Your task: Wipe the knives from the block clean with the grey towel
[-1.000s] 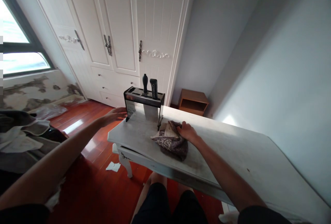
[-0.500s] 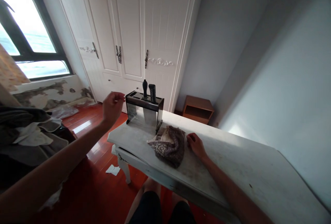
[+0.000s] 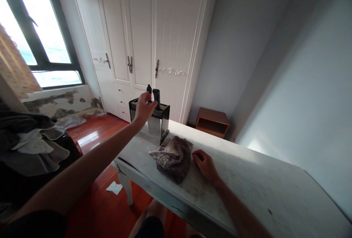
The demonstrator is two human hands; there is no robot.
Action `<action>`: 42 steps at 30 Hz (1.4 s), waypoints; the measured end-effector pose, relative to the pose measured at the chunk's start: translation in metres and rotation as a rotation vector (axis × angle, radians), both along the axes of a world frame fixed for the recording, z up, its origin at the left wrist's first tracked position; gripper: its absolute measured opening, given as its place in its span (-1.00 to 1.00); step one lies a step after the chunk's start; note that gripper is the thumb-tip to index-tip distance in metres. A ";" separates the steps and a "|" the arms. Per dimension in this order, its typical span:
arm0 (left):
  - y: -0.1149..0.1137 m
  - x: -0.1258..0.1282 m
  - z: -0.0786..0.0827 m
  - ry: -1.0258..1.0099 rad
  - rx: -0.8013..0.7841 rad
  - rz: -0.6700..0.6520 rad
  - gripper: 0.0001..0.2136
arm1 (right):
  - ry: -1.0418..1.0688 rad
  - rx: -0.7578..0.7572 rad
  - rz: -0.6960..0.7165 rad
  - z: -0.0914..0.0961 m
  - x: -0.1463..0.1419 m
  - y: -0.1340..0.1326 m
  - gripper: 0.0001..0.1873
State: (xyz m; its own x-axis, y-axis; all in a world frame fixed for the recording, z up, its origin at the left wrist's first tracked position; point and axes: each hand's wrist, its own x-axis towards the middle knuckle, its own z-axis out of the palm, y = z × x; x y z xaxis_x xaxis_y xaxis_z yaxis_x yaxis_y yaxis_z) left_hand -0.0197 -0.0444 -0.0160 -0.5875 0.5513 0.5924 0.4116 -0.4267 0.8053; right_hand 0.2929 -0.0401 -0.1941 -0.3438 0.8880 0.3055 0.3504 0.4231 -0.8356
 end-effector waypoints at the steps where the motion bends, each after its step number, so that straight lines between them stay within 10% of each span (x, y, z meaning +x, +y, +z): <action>1: 0.003 0.001 -0.001 -0.010 -0.019 -0.017 -0.53 | -0.007 0.004 0.009 0.001 -0.001 0.000 -0.72; 42: 0.028 0.012 0.028 -0.361 -0.233 -0.345 -0.83 | -0.060 0.054 0.097 0.006 -0.005 0.000 -0.79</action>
